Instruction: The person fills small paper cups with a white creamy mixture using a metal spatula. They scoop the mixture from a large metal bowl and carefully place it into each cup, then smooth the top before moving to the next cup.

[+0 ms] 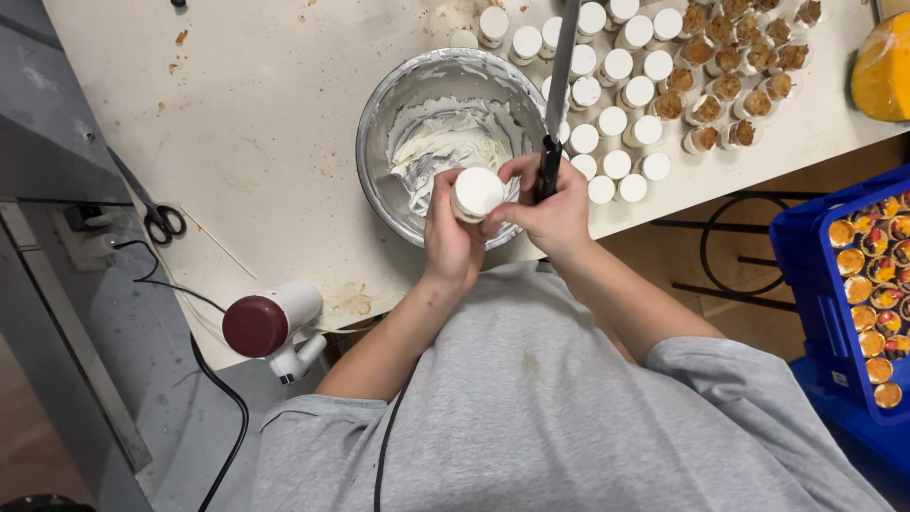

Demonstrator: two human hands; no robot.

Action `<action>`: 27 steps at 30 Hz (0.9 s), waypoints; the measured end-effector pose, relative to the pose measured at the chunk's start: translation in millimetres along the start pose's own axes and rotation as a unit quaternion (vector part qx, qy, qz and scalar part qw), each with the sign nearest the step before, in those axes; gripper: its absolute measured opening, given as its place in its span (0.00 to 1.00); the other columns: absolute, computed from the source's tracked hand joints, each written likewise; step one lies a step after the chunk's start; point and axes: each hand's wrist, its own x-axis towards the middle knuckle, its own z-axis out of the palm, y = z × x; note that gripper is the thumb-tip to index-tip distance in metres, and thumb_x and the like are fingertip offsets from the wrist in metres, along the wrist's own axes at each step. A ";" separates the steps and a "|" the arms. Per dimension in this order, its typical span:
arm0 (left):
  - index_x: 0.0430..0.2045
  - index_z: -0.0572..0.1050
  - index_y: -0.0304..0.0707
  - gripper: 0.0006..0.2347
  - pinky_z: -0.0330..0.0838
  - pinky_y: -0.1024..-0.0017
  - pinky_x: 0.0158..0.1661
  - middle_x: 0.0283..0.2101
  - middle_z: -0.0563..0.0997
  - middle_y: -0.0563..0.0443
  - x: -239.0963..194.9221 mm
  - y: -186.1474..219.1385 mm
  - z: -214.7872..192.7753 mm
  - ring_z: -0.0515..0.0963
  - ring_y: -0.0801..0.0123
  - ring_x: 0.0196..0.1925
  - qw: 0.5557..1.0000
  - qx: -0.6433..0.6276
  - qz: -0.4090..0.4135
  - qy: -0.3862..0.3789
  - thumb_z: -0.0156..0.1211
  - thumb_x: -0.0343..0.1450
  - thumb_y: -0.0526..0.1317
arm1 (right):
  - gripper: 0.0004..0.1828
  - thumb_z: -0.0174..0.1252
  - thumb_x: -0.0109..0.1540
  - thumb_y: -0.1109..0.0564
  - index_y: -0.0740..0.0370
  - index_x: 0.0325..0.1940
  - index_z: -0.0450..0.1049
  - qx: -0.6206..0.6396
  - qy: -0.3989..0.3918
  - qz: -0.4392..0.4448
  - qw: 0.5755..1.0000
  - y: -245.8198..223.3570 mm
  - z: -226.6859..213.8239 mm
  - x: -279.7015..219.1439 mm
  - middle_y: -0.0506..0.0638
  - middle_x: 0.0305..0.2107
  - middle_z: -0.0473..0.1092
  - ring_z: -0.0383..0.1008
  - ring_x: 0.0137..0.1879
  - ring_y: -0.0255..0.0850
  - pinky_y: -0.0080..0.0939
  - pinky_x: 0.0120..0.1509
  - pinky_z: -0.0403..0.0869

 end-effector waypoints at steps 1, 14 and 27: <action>0.50 0.66 0.38 0.18 0.69 0.73 0.31 0.39 0.77 0.48 0.6 1.5 -2.2 0.76 0.71 0.34 1.000 0.000 -0.021 -0.002 0.35 0.82 0.53 | 0.28 0.80 0.47 0.65 0.58 0.34 0.64 0.003 -0.007 0.006 1.000 -0.2 -4.3 0.3 0.52 0.42 0.76 0.62 0.31 0.23 0.27 0.34 0.65; 0.35 0.72 0.38 0.18 0.47 0.77 0.13 0.22 0.75 0.48 -8.8 28.6 0.8 0.59 0.76 0.12 0.938 0.074 -0.321 -0.110 0.36 0.80 0.52 | 0.32 0.84 0.41 0.56 0.57 0.29 0.62 -0.089 -0.201 0.008 0.976 -30.9 -33.7 16.7 0.49 0.38 0.79 0.59 0.30 0.24 0.28 0.31 0.60; 0.35 0.74 0.34 0.15 0.50 0.77 0.11 0.21 0.73 0.51 -15.2 14.1 -18.6 0.61 0.78 0.11 0.823 0.143 -0.477 -0.272 0.43 0.79 0.46 | 0.43 0.82 0.33 0.39 0.64 0.31 0.61 -0.162 -0.404 -0.104 0.894 -45.9 -9.1 49.7 0.44 0.30 0.63 0.61 0.36 0.33 0.36 0.39 0.64</action>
